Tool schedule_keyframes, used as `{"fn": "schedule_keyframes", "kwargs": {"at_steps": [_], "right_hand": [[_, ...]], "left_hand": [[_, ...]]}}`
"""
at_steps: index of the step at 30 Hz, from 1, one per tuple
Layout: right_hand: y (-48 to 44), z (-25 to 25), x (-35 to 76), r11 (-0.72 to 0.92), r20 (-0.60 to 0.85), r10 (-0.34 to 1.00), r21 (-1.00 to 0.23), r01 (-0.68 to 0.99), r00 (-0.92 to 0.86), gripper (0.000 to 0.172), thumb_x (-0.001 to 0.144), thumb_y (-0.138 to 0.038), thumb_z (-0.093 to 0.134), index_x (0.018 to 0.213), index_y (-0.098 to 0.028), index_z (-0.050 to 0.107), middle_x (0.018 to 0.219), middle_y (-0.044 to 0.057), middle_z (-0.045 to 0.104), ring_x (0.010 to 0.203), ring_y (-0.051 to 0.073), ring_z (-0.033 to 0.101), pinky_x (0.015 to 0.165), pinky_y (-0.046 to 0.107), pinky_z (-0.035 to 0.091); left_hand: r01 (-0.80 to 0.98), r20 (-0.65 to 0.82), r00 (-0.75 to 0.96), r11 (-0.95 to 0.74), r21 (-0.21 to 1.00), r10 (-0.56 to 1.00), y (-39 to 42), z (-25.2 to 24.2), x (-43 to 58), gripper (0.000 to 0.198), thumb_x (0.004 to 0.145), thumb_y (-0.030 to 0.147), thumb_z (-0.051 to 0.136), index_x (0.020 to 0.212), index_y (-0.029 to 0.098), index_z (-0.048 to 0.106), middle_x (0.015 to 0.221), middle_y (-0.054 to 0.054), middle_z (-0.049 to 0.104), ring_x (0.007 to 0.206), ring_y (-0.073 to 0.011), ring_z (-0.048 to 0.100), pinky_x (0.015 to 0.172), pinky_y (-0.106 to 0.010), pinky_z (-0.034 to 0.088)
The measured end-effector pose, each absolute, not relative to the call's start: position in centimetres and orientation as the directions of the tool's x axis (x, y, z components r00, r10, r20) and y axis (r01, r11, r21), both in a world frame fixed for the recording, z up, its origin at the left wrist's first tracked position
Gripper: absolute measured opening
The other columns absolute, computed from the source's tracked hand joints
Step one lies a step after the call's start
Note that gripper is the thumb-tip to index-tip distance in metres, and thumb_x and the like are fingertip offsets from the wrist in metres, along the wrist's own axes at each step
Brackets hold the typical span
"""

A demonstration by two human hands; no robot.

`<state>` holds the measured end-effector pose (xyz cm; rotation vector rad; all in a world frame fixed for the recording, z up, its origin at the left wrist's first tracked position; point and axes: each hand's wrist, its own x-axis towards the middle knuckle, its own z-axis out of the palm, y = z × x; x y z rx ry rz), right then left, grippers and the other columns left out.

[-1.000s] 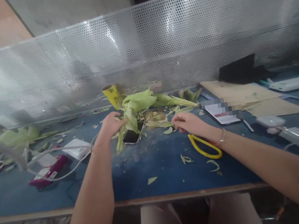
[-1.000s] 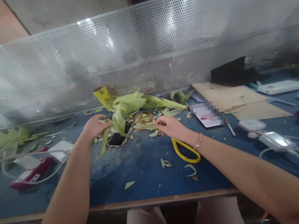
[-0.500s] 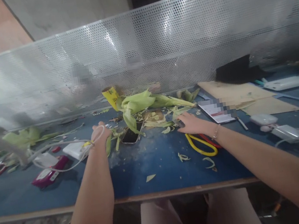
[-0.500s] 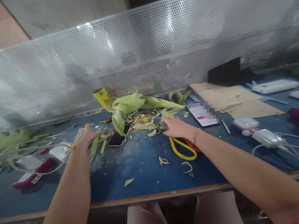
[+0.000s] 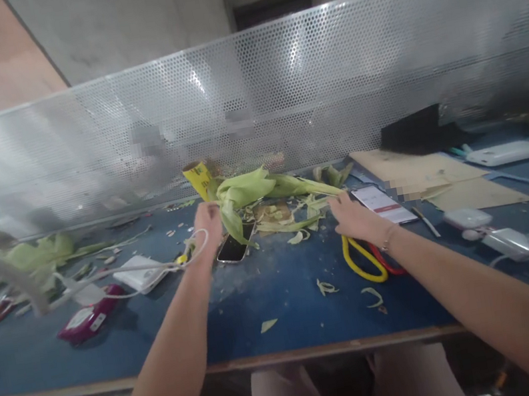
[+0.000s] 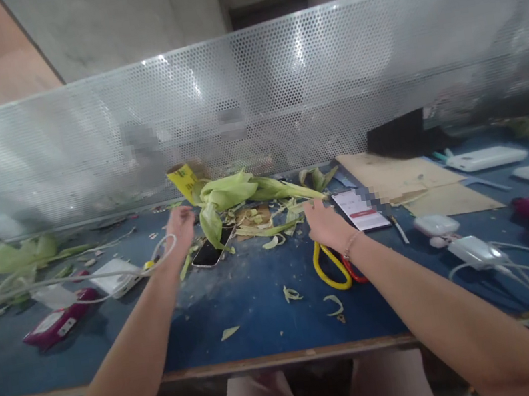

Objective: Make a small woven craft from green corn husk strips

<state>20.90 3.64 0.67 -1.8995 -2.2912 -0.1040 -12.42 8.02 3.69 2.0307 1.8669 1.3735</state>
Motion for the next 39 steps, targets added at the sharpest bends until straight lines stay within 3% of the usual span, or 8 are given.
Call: {"fn": "schedule_keyframes", "kwargs": {"at_steps": [5, 9, 12, 17, 27, 32, 36, 39], "right_hand": [[3.7, 1.4, 20.3, 0.266, 0.231, 0.942, -0.073, 0.961, -0.243, 0.027, 0.079, -0.013, 0.047, 0.105, -0.012, 0.054, 0.111, 0.016, 0.053, 0.095, 0.026, 0.06, 0.079, 0.034, 0.044], [5.4, 2.1, 18.5, 0.445, 0.306, 0.861, -0.066, 0.893, -0.407, 0.022, 0.083, -0.015, 0.044, 0.1, -0.012, 0.057, 0.106, 0.014, 0.057, 0.103, 0.025, 0.055, 0.089, 0.033, 0.041], [8.4, 2.3, 17.8, 0.448, 0.27, 0.866, -0.043, 0.893, -0.421, 0.023, 0.079, -0.009, 0.047, 0.099, -0.01, 0.058, 0.106, 0.016, 0.058, 0.105, 0.025, 0.054, 0.092, 0.035, 0.04], [14.1, 2.0, 17.8, 0.365, 0.28, 0.901, -0.078, 0.928, -0.331, 0.038, 0.078, -0.009, 0.049, 0.115, -0.008, 0.052, 0.119, 0.022, 0.053, 0.112, 0.03, 0.05, 0.09, 0.039, 0.042], [19.2, 2.6, 11.1, 0.503, 0.406, 0.815, -0.138, 0.853, -0.414, 0.058, 0.082, -0.028, 0.057, 0.135, -0.013, 0.037, 0.132, 0.016, 0.048, 0.123, 0.023, 0.042, 0.099, 0.033, 0.034], [19.1, 3.0, 8.3, 0.557, 0.38, 0.791, -0.125, 0.821, -0.479, 0.029, 0.091, -0.026, 0.042, 0.11, -0.008, 0.054, 0.099, 0.016, 0.064, 0.095, 0.024, 0.058, 0.079, 0.032, 0.04], [16.9, 3.7, 8.5, 0.736, 0.341, 0.645, -0.035, 0.676, -0.684, 0.019, 0.091, -0.022, 0.043, 0.093, -0.013, 0.06, 0.094, 0.01, 0.063, 0.089, 0.018, 0.057, 0.079, 0.027, 0.039], [14.5, 3.8, 9.3, 0.814, 0.299, 0.55, 0.017, 0.58, -0.78, 0.02, 0.091, -0.02, 0.042, 0.087, -0.013, 0.061, 0.092, 0.009, 0.062, 0.085, 0.017, 0.055, 0.077, 0.027, 0.039]], "left_hand": [[0.747, 0.515, 0.208, -0.474, 0.465, 0.832, 6.2, 2.5, -5.9, 0.019, 0.083, 0.018, 0.048, 0.099, 0.016, 0.058, 0.099, -0.008, 0.064, 0.095, -0.0208, 0.059, 0.09, -0.038, 0.046], [0.693, 0.331, 0.641, -0.707, 0.14, 0.693, 4.3, 2.5, -3.0, 0.022, 0.084, 0.015, 0.043, 0.101, 0.014, 0.057, 0.103, -0.012, 0.06, 0.103, -0.0235, 0.055, 0.094, -0.04, 0.044], [0.675, 0.288, 0.692, -0.735, 0.066, 0.662, 3.5, 2.4, -2.3, 0.021, 0.085, 0.015, 0.04, 0.096, 0.014, 0.058, 0.096, -0.013, 0.06, 0.096, -0.0234, 0.056, 0.088, -0.04, 0.047], [0.677, 0.483, 0.633, -0.735, 0.033, 0.605, 2.9, 1.9, -3.1, 0.025, 0.09, 0.02, 0.036, 0.082, 0.016, 0.059, 0.083, -0.01, 0.06, 0.086, -0.0222, 0.057, 0.083, -0.04, 0.047], [0.549, 0.638, 0.594, -0.827, 0.124, 0.49, 2.1, 1.5, -4.1, 0.025, 0.09, 0.023, 0.039, 0.075, 0.017, 0.058, 0.069, -0.006, 0.06, 0.068, -0.0162, 0.054, 0.064, -0.029, 0.045], [0.543, 0.654, 0.564, -0.823, 0.167, 0.504, 2.1, 1.5, -4.1, 0.025, 0.089, 0.022, 0.04, 0.073, 0.017, 0.057, 0.068, -0.007, 0.059, 0.068, -0.0166, 0.054, 0.064, -0.03, 0.045], [0.569, 0.657, 0.23, -0.647, 0.508, 0.718, 3.5, 0.7, -4.4, 0.018, 0.086, 0.022, 0.043, 0.072, 0.019, 0.055, 0.069, -0.004, 0.058, 0.069, -0.0155, 0.055, 0.068, -0.03, 0.047], [0.379, 0.482, -0.166, -0.396, 0.837, 0.86, 5.6, -0.7, -4.8, 0.007, 0.082, 0.023, 0.048, 0.083, 0.02, 0.054, 0.076, -0.002, 0.058, 0.072, -0.0152, 0.058, 0.07, -0.03, 0.05]]}}
